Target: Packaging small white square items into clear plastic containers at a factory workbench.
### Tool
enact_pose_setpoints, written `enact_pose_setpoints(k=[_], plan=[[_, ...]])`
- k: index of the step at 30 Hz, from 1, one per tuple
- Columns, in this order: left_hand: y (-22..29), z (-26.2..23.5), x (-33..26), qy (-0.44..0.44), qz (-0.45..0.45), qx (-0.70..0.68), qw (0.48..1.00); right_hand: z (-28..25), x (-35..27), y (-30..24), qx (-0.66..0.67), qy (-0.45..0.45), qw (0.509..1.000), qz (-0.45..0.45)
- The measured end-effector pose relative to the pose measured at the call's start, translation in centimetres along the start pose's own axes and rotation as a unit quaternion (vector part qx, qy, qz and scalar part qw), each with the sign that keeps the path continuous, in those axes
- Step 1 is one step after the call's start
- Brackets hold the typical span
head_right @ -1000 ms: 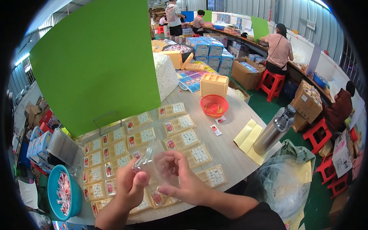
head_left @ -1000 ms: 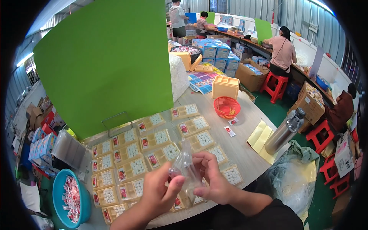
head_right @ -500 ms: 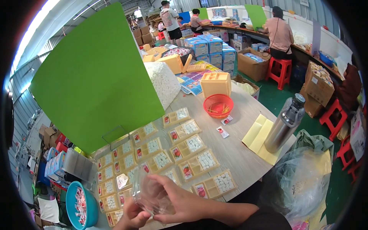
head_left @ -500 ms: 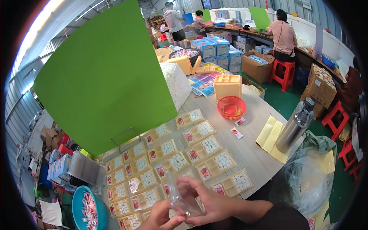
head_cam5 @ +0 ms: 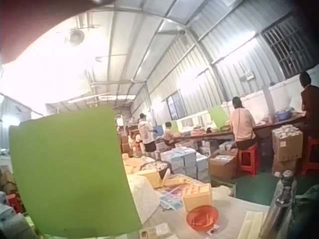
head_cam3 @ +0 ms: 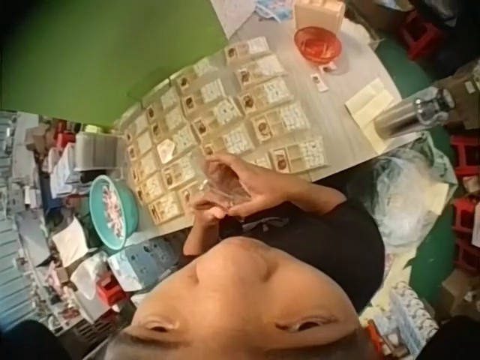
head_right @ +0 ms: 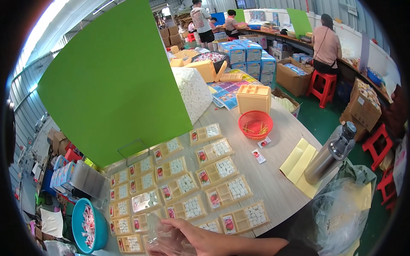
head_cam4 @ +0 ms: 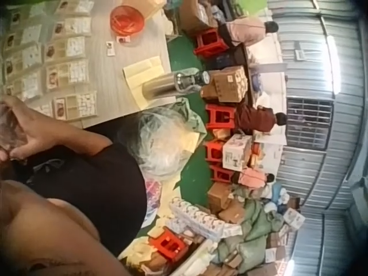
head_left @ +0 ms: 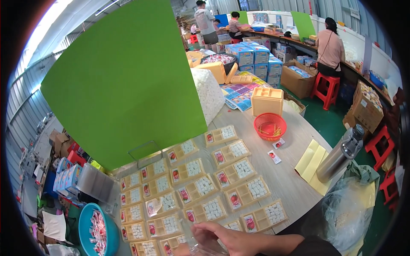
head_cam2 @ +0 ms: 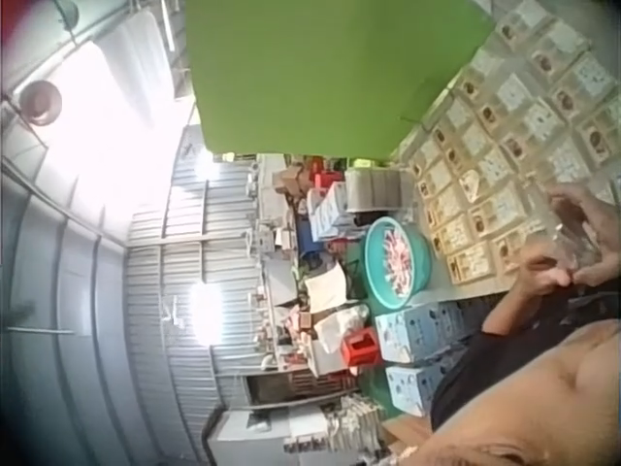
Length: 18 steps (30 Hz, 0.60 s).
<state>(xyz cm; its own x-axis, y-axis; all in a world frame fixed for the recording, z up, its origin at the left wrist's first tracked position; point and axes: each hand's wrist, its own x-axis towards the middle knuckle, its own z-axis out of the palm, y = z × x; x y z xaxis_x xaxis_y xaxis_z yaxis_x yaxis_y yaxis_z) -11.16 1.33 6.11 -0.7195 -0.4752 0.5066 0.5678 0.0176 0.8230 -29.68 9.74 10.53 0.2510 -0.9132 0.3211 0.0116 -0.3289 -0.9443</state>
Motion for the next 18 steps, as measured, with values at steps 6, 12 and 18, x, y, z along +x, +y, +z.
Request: enact_pose_setpoints(k=[6, 12, 18], plan=[[-0.2, 0.3, -0.3, 0.053, -0.073, -0.011, 0.996, 0.0, -0.2, 1.2, 0.005, 0.028, 0.999, -0.021], [-1.0, 0.5, 0.3, 0.041, -0.019, -0.004, 0.999, 0.0, -0.2, 0.6, -0.028, 0.047, 0.999, 0.001], [-1.0, 0.9, -0.4, 0.052, -0.016, 0.002, 0.999, 0.3, -0.6, 0.7, -0.014, 0.046, 0.998, 0.038]])
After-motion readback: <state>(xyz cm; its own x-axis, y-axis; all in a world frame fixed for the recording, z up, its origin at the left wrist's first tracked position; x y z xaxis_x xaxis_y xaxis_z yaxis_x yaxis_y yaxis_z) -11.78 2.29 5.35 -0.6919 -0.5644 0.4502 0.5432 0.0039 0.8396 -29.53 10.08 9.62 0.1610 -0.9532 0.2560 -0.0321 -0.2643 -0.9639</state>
